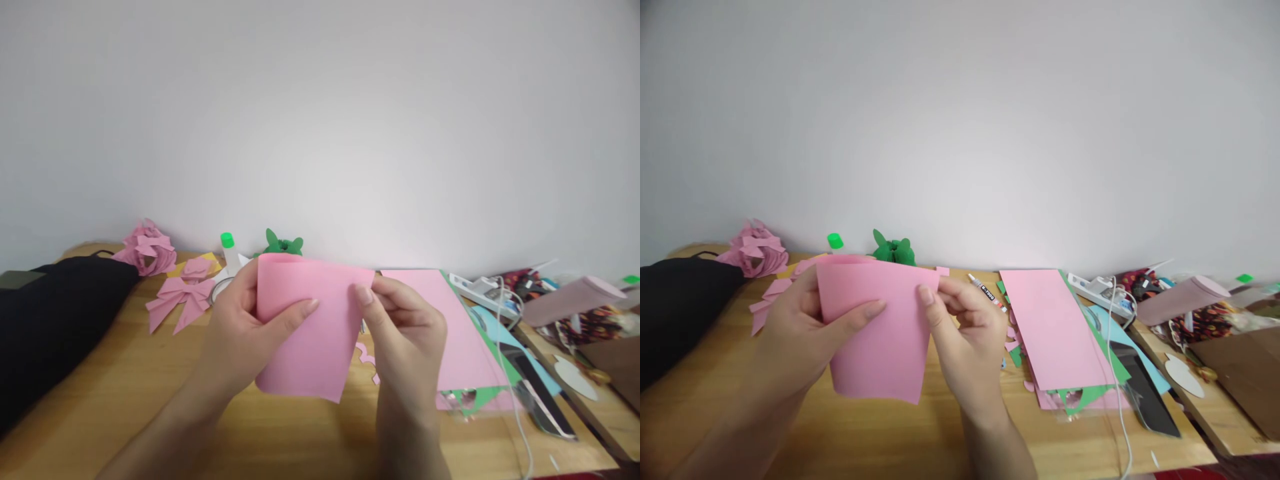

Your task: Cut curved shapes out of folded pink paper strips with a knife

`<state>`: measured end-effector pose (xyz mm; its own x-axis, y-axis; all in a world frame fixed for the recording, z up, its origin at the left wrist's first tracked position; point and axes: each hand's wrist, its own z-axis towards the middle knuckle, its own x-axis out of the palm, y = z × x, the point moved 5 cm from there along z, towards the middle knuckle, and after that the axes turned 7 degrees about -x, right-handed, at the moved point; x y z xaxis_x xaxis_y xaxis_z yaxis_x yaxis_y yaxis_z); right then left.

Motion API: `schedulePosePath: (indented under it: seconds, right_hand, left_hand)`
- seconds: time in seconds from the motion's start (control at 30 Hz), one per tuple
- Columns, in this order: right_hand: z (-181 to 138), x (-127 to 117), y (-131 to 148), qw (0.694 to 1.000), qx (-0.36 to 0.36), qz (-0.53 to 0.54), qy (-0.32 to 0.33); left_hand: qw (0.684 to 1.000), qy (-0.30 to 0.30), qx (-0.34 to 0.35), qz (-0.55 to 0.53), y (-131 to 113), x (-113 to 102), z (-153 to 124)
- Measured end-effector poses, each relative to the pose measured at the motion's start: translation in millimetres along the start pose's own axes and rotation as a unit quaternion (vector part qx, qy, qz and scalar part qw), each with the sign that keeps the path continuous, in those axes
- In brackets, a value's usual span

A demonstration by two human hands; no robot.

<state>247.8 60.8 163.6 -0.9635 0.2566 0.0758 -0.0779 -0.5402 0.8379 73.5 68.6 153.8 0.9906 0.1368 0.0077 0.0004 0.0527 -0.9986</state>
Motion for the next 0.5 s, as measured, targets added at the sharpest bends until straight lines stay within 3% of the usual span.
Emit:
schedulePosePath:
  seconds: [0.5]
  right_hand:
    - [-6.0, -3.6, 8.0, 0.999, -0.038, -0.017, -0.025]
  left_hand:
    - [1.0, 0.001, -0.002, 0.019, -6.2, -1.3, -6.3]
